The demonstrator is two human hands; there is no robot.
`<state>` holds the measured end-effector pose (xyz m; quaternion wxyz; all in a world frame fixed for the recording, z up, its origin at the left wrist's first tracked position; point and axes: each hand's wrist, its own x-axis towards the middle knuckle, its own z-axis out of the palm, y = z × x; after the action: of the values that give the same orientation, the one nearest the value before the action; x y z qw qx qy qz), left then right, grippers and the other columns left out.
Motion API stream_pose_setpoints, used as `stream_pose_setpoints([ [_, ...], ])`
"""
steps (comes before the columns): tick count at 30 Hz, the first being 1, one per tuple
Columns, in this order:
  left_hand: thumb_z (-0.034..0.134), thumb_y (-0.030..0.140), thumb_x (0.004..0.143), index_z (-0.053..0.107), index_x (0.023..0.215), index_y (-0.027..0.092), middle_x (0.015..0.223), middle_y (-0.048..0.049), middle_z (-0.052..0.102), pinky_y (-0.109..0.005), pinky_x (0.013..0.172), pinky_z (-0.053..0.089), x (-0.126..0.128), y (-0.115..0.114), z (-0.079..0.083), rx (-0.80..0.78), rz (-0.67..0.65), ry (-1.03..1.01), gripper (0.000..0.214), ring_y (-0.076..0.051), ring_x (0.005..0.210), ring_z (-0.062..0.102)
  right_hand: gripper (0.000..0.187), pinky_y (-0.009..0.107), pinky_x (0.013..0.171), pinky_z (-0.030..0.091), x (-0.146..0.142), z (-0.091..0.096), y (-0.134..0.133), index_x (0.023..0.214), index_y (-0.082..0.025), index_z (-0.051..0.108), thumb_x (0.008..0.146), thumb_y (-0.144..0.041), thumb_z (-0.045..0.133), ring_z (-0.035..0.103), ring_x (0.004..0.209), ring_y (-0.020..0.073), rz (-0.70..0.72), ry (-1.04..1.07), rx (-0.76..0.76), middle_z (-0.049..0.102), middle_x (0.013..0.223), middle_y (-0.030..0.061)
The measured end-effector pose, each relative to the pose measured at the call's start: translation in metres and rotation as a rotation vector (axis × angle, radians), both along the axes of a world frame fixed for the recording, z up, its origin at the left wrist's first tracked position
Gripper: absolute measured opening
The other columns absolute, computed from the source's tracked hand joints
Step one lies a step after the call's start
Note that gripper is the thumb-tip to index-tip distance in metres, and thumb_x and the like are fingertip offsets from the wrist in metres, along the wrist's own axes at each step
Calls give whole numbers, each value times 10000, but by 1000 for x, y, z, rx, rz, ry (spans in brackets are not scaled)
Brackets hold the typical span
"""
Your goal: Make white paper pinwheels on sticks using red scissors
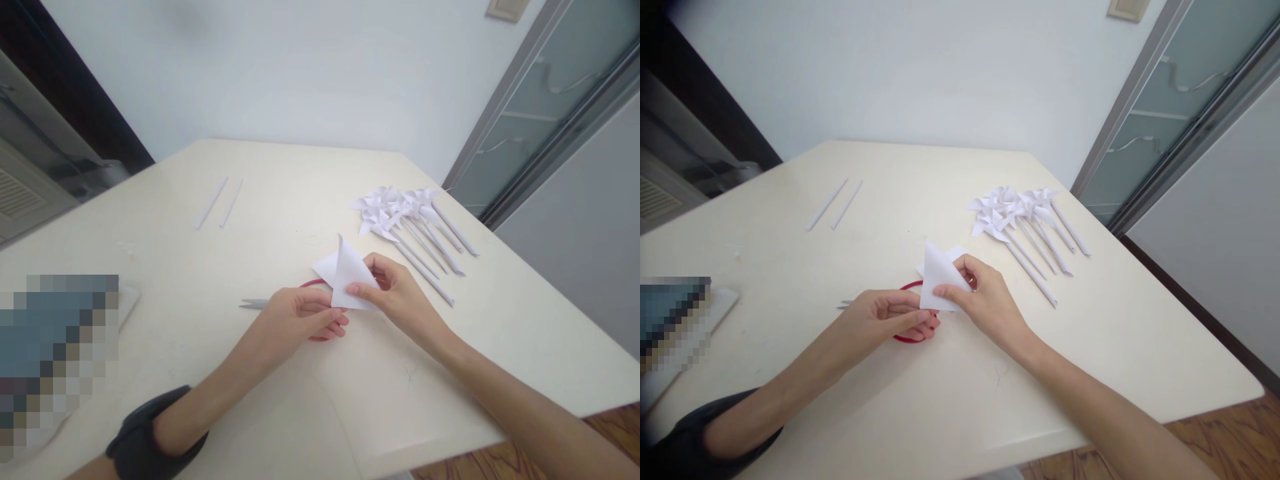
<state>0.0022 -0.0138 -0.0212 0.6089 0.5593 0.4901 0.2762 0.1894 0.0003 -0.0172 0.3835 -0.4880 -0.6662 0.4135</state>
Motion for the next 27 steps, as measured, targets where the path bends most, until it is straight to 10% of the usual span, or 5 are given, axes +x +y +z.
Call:
stream_pose_setpoints([
  [27,575,341,819,664,678,176,672,-16,718,-226,605,561,0,-1,12,181,51,134,234,-150,625,678,233,203,504,358,17,13,5,639,-162,568,751,-345,659,487,566,89,51,29,-61,534,602,-25],
])
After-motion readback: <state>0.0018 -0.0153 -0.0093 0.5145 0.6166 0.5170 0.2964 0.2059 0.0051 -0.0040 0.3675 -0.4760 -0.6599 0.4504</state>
